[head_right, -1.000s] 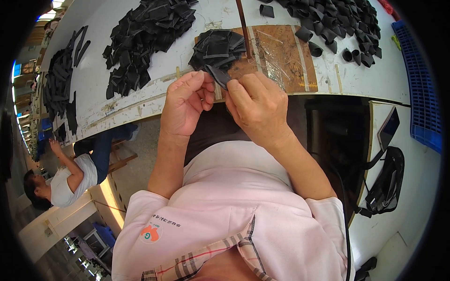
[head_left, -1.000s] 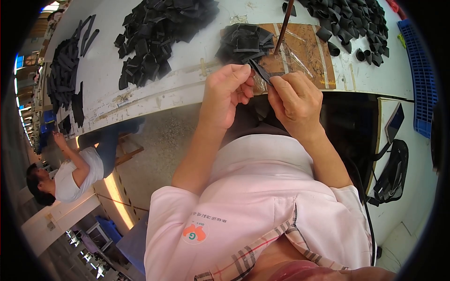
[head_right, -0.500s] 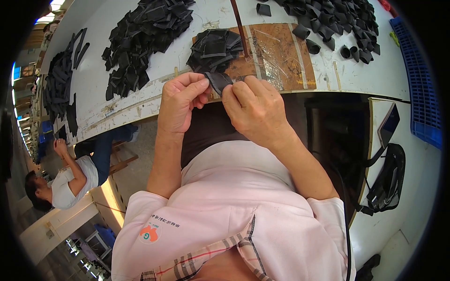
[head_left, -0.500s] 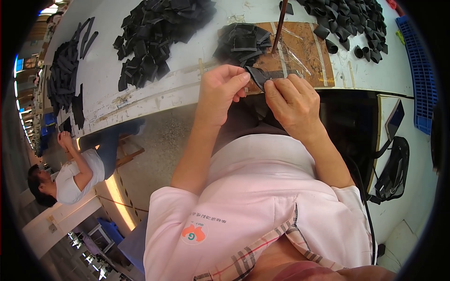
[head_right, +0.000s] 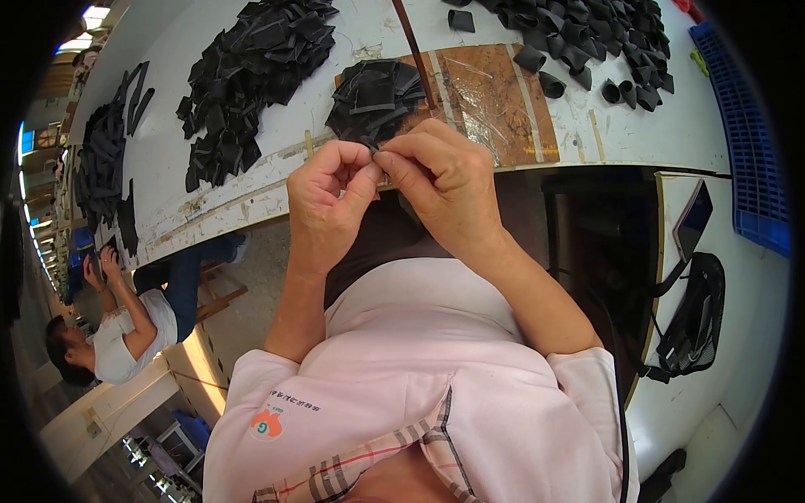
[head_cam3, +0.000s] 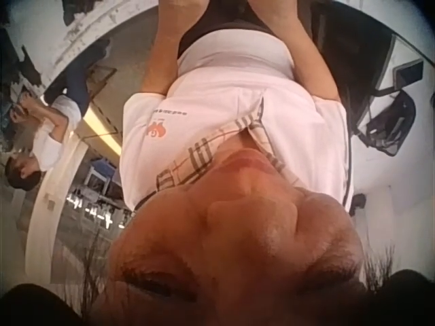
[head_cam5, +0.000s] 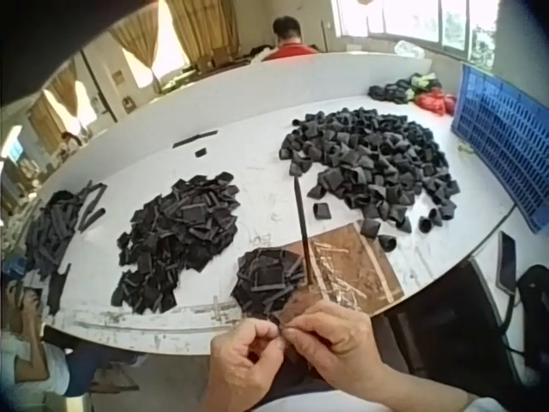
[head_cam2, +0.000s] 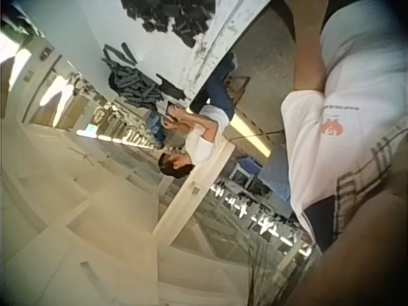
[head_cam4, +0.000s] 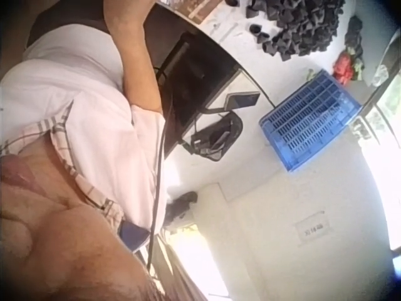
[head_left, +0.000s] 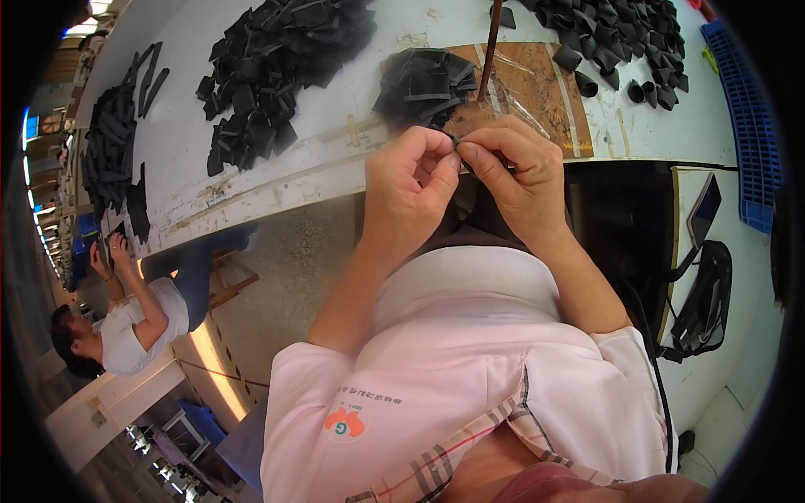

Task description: The recorder is seen manually manipulating and assembling small black flexible components at a workbench in a factory setting.

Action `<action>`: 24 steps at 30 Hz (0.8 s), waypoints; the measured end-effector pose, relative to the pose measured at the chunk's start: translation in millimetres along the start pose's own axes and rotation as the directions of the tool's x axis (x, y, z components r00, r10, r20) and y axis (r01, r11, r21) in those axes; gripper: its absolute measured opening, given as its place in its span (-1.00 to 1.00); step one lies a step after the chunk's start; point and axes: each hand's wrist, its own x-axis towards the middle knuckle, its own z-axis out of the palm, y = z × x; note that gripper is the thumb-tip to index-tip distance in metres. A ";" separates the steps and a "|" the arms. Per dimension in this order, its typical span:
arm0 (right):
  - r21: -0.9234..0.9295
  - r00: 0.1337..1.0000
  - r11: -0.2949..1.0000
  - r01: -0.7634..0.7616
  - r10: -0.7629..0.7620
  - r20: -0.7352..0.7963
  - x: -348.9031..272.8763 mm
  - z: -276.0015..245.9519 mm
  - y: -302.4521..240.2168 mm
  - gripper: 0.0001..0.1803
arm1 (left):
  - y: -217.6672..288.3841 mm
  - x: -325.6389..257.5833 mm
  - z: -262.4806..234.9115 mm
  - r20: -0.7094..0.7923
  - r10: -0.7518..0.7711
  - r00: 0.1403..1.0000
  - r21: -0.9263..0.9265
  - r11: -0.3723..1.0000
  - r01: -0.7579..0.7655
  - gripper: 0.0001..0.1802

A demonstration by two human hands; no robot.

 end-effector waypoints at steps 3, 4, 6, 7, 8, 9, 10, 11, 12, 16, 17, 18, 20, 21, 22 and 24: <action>-0.263 0.957 0.926 0.270 -0.289 -0.033 5.1 9.1 8.5 -0.87 | -6.3 1.8 5.8 -0.131 0.105 0.986 0.220 0.973 -0.074 -0.97; -0.356 0.936 0.879 0.317 -0.351 -0.035 7.6 13.3 10.1 -0.88 | -10.3 2.7 8.0 -0.188 0.080 0.979 0.258 0.966 -0.029 -0.97; -0.454 0.924 0.833 0.316 -0.379 -0.050 9.7 11.5 3.1 -0.88 | -2.1 7.3 17.6 -0.343 0.014 0.939 0.040 0.999 0.000 -0.95; -0.518 0.924 0.797 0.310 -0.380 -0.032 11.1 15.0 8.5 -0.90 | -6.1 11.8 15.5 -0.340 -0.012 0.940 -0.056 0.998 -0.007 -0.93; -0.557 0.940 0.788 0.263 -0.339 -0.035 11.7 15.6 14.0 -0.90 | -6.1 16.8 14.9 -0.321 -0.119 0.940 -0.217 0.975 0.050 -0.87; -0.536 0.941 0.809 0.241 -0.330 -0.074 15.3 14.4 17.7 -0.90 | -2.1 22.6 11.2 -0.234 -0.214 0.948 -0.413 0.905 0.103 -0.85; -0.514 0.940 0.829 0.222 -0.322 -0.114 19.9 12.2 20.0 -0.90 | 2.2 28.6 6.6 -0.127 -0.288 0.949 -0.586 0.794 0.162 -0.82; -0.521 0.935 0.823 0.228 -0.334 -0.118 23.3 9.9 19.2 -0.90 | 3.1 32.3 2.7 -0.125 -0.274 0.953 -0.588 0.794 0.152 -0.82; -0.330 0.967 0.930 0.163 -0.217 -0.136 25.8 6.4 15.3 -0.92 | 5.0 34.5 -0.5 0.066 -0.284 0.957 -0.767 0.598 0.231 -0.85; 0.552 0.863 0.671 -0.495 0.451 0.226 37.0 -14.1 -1.2 -0.97 | 13.3 39.2 -6.5 0.264 -0.198 0.944 -0.763 0.556 0.330 -0.87; 0.703 0.851 0.501 -0.505 0.423 0.310 36.8 -15.8 1.5 -0.97 | 18.6 37.8 -3.2 0.105 -0.263 0.959 -0.611 0.744 0.271 -0.85; 0.706 0.860 0.511 -0.491 0.412 0.301 36.9 -16.5 3.1 -0.97 | 21.3 38.3 4.2 0.107 -0.247 0.963 -0.610 0.749 0.260 -0.85; 0.823 0.808 0.140 -0.551 0.335 0.484 37.9 -17.7 6.2 -0.97 | 21.4 39.6 18.2 -0.256 0.100 0.962 -0.158 0.977 -0.144 -0.89; 0.825 0.827 0.178 -0.537 0.307 0.472 40.2 -19.3 6.8 -0.90 | 21.1 38.8 18.4 -0.267 0.176 0.947 0.000 0.983 -0.183 -0.91; 0.827 0.831 0.184 -0.530 0.304 0.465 43.4 -22.6 3.6 -0.90 | 23.3 41.6 20.6 -0.264 0.184 0.947 -0.001 0.982 -0.191 -0.91; 0.702 0.852 0.484 -0.522 0.320 0.414 52.0 -29.4 -8.8 -0.82 | 28.7 47.0 24.4 -0.333 0.033 0.942 -0.257 0.958 -0.125 -0.89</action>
